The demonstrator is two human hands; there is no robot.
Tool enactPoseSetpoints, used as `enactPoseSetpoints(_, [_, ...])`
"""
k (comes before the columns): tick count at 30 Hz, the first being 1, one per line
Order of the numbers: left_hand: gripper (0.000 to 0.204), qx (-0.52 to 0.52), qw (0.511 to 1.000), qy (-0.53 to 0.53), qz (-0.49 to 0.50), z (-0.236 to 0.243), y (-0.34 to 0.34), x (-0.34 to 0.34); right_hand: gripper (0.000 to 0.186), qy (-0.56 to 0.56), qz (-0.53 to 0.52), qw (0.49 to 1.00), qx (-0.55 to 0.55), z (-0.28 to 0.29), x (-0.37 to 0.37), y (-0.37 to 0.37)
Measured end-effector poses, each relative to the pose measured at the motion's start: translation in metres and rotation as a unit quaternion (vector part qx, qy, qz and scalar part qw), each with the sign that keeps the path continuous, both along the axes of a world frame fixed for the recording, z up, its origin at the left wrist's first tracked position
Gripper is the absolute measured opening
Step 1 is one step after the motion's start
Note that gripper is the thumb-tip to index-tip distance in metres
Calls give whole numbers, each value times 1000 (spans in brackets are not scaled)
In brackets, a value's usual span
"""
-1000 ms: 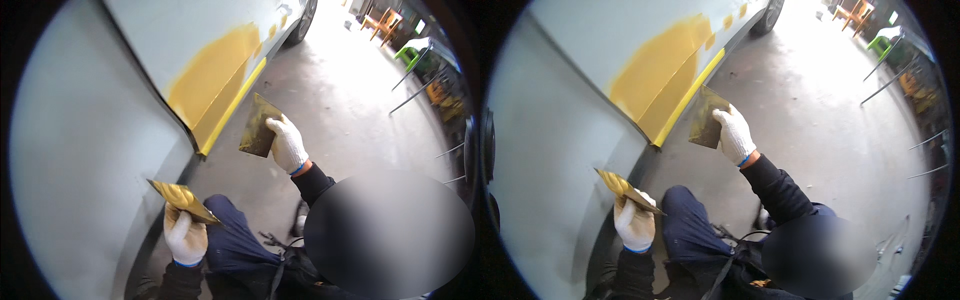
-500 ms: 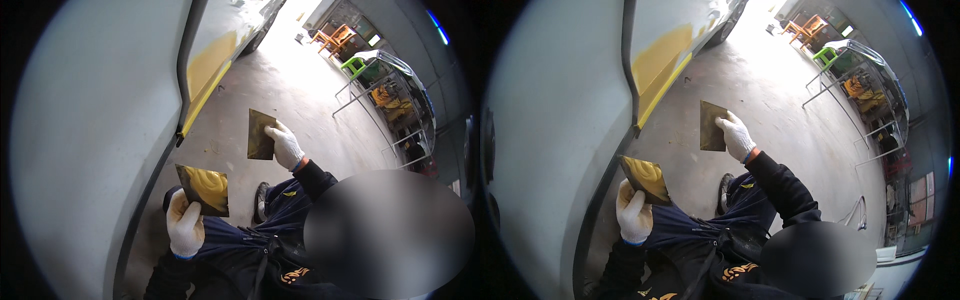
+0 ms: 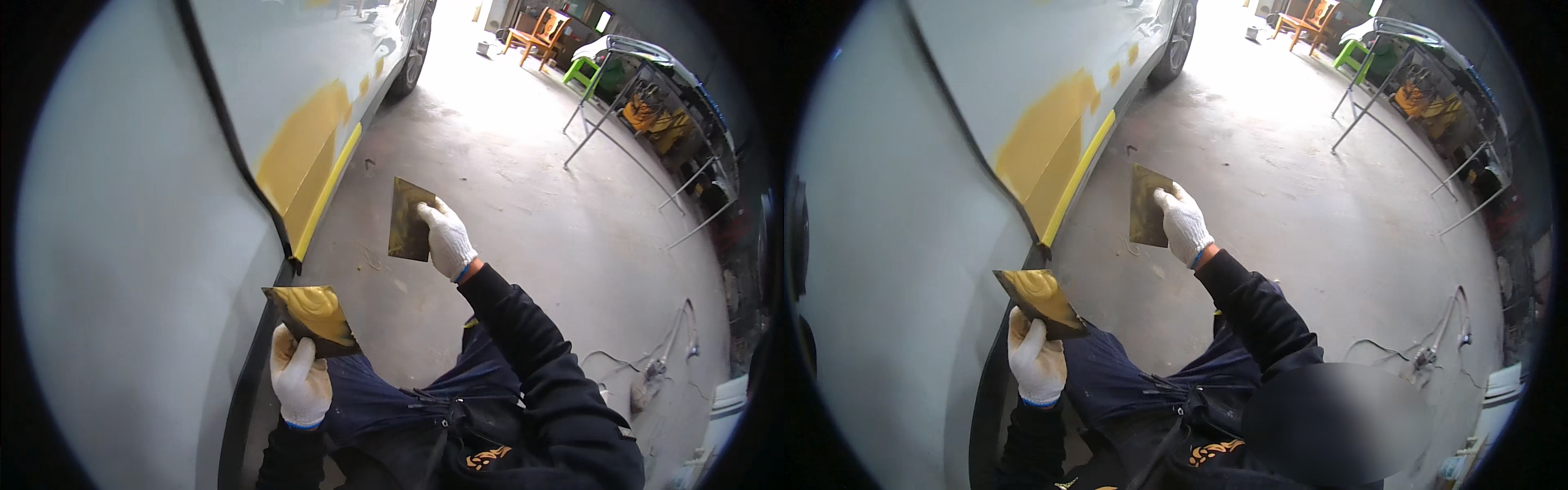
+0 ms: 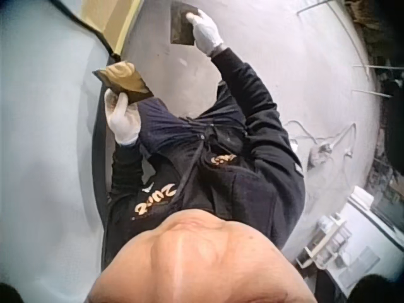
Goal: The person scoops yellow body filler from a can onto a metal spreader and applies it to a damaged area on the side of a white car. They smooth the filler over the panel using the spreader and a sanding block.
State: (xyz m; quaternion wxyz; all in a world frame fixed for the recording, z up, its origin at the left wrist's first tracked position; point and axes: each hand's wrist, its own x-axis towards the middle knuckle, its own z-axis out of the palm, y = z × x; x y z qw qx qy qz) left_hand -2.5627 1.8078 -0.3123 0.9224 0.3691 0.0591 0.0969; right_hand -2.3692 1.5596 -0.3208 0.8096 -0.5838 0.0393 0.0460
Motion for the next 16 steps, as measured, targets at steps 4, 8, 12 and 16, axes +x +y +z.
enactPoseSetpoints(4, [31, 5, 999, -18, 30, 2, -19, 26, 28, 6, 13, 997, 79, -22, 25, -17])
enactPoseSetpoints(8, [32, 50, 998, -9, 47, 5, -49, 53, 26, 65, 56, 986, 140, -29, 48, -64])
enactPoseSetpoints(12, [35, 60, 997, 27, 35, 6, -102, 72, 28, 132, 82, 968, 195, -57, 89, -119])
enactPoseSetpoints(16, [39, 86, 995, 13, 41, 18, -146, 100, 39, 182, 116, 945, 244, -53, 120, -155])
